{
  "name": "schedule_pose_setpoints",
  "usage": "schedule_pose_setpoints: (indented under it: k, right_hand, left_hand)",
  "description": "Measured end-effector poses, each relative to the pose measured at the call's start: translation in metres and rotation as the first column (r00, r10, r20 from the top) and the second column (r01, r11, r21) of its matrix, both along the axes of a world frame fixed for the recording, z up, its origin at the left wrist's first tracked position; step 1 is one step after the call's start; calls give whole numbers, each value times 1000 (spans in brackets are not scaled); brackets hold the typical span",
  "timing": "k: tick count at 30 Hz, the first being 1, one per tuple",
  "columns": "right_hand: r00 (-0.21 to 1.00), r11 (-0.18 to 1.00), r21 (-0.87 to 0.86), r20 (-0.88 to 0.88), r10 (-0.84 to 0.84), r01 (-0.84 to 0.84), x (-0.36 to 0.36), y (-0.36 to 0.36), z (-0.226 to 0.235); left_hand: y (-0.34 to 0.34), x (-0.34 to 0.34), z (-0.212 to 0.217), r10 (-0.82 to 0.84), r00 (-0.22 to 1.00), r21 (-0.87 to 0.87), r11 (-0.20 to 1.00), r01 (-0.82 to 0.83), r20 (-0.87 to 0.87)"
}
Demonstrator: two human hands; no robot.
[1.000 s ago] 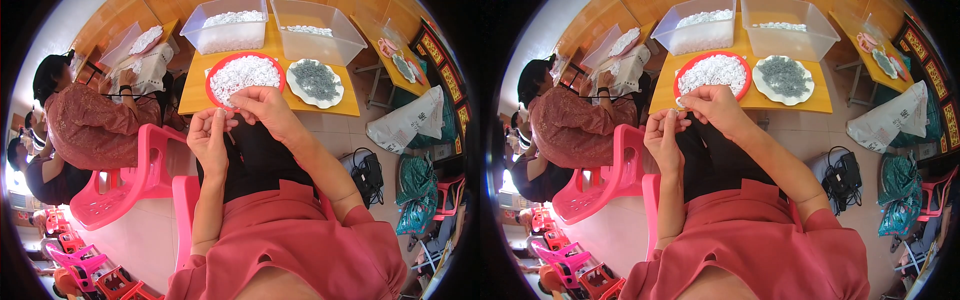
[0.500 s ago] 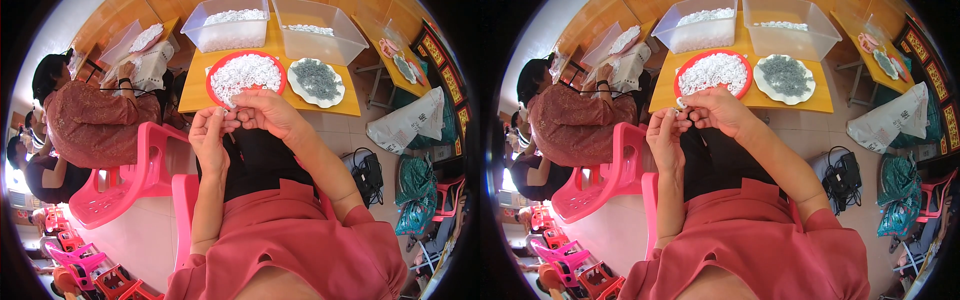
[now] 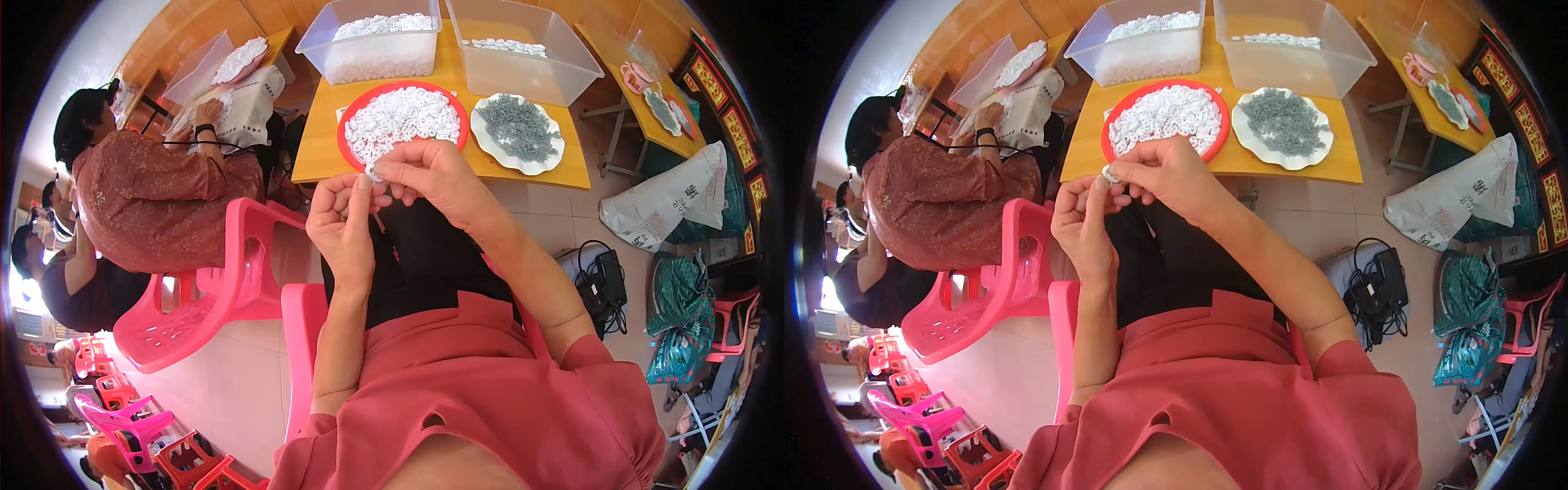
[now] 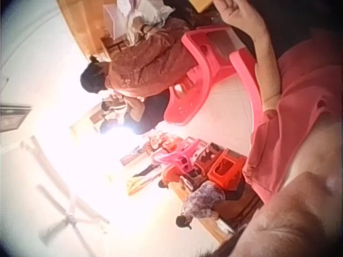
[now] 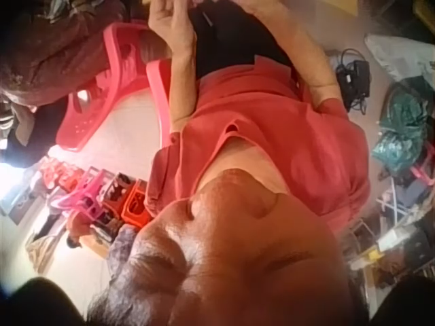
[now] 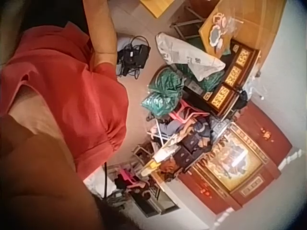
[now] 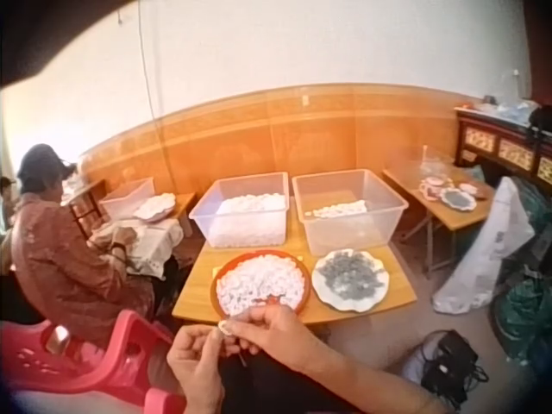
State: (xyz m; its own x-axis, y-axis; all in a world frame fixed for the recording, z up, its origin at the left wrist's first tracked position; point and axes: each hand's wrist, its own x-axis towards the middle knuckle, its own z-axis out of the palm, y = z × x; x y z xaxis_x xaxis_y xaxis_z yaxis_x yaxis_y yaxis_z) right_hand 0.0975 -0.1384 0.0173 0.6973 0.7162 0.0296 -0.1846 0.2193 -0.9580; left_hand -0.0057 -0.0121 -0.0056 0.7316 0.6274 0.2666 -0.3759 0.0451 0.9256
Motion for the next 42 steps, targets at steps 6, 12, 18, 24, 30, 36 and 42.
schedule_pose_setpoints:
  k: [6,12,18,24,30,36,42]
  right_hand:
    - [993,1000,-21,120,-7,9,7,-5,-2]
    - [999,998,28,17,48,-49,13,-7,-6]
    - [995,998,-22,82,56,-54,14,-8,-5]
    - [990,998,-55,137,35,-28,12,-9,-5]
    - [980,994,-111,199,28,-6,11,-12,1]
    - [972,996,-77,234,-17,36,10,-10,-1]
    - [965,997,-84,261,21,1,12,-13,1]
  left_hand:
    - [-5,-1,2,-15,1000,29,999,15,14]
    - [-3,-2,-1,-51,998,-15,999,52,34]
    - [-3,-2,-1,-66,997,-30,997,67,27]
    - [-5,-3,0,-81,997,-29,996,82,9]
    - [-10,0,0,-59,998,-6,998,59,-14]
    - [-12,2,-6,-55,997,14,998,54,47]
    - [-4,1,-6,-89,996,-4,996,89,18]
